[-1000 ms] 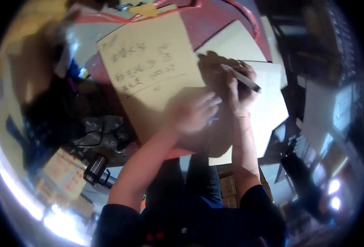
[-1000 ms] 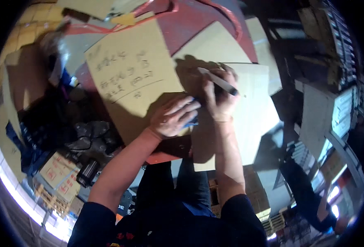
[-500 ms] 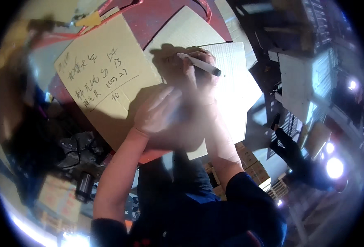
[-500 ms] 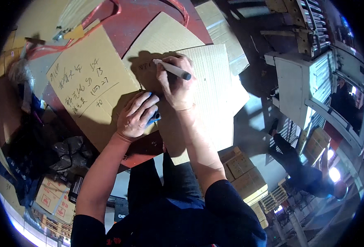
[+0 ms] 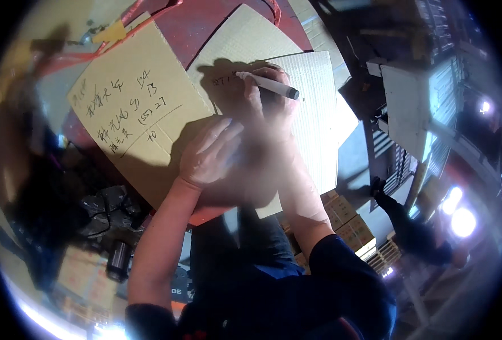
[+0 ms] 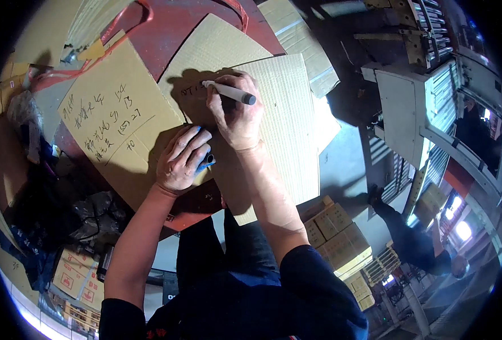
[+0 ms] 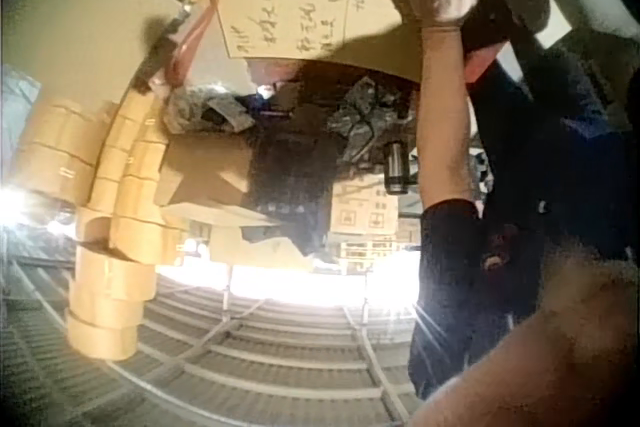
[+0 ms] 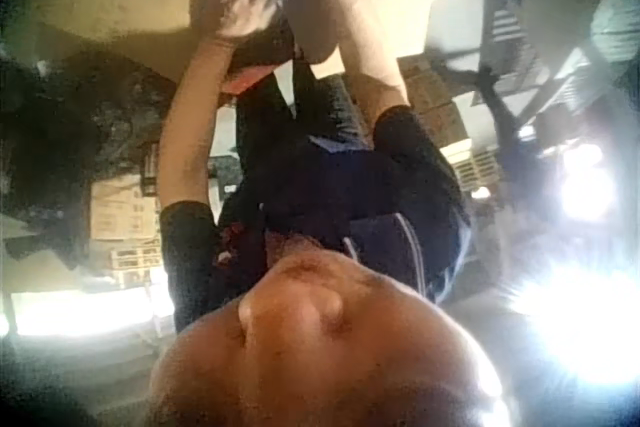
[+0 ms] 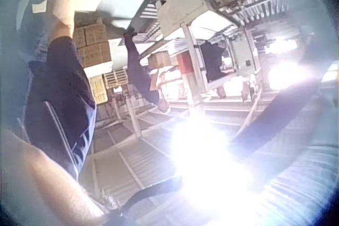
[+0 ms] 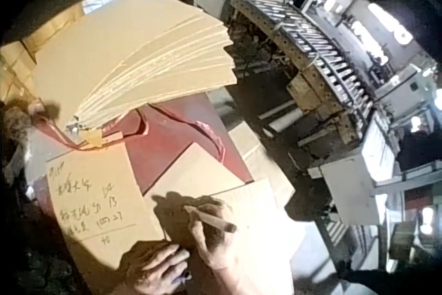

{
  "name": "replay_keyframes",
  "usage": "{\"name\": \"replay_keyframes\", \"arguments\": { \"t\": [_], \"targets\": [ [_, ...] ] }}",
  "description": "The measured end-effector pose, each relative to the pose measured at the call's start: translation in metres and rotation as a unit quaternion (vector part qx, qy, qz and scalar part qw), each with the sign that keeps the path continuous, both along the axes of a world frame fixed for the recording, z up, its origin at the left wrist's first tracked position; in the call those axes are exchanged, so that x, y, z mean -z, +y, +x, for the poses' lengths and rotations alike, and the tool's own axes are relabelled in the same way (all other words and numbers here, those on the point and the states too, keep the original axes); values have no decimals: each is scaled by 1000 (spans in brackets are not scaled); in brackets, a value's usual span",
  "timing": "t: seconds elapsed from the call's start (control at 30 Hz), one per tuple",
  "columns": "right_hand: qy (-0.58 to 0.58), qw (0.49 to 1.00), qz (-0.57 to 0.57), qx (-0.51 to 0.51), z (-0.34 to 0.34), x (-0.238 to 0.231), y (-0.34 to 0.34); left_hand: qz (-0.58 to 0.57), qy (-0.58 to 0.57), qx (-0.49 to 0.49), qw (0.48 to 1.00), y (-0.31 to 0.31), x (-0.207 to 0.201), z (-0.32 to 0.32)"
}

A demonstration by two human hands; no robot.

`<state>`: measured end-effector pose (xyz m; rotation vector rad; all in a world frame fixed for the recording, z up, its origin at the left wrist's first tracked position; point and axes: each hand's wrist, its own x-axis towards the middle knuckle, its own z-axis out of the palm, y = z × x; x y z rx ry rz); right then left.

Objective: The person writes on cardboard pieces using a marker, handling the pieces one by one on a table.

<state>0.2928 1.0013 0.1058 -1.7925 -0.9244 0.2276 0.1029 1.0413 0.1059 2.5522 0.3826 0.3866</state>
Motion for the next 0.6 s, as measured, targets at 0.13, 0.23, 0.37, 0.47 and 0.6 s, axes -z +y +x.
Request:
{"name": "replay_keyframes", "arguments": {
  "t": [0.13,0.23,0.37,0.47,0.6],
  "targets": [
    [-11,1000,-11,3,-2,1,0,5,8,-4,1000,1,-2,-1],
    [62,996,37,52,0,8,-1,-2,-4,0,1000,1,-4,2],
    [27,998,37,38,-1,3,-2,-3,-4,-3,1000,0,-1,0],
    [22,999,-8,30,-1,-5,0,-10,-2,0,1000,-1,-1,0],
    [56,998,-11,29,0,-1,-3,-22,1,2,1000,-1,-5,0]
  ]
}}
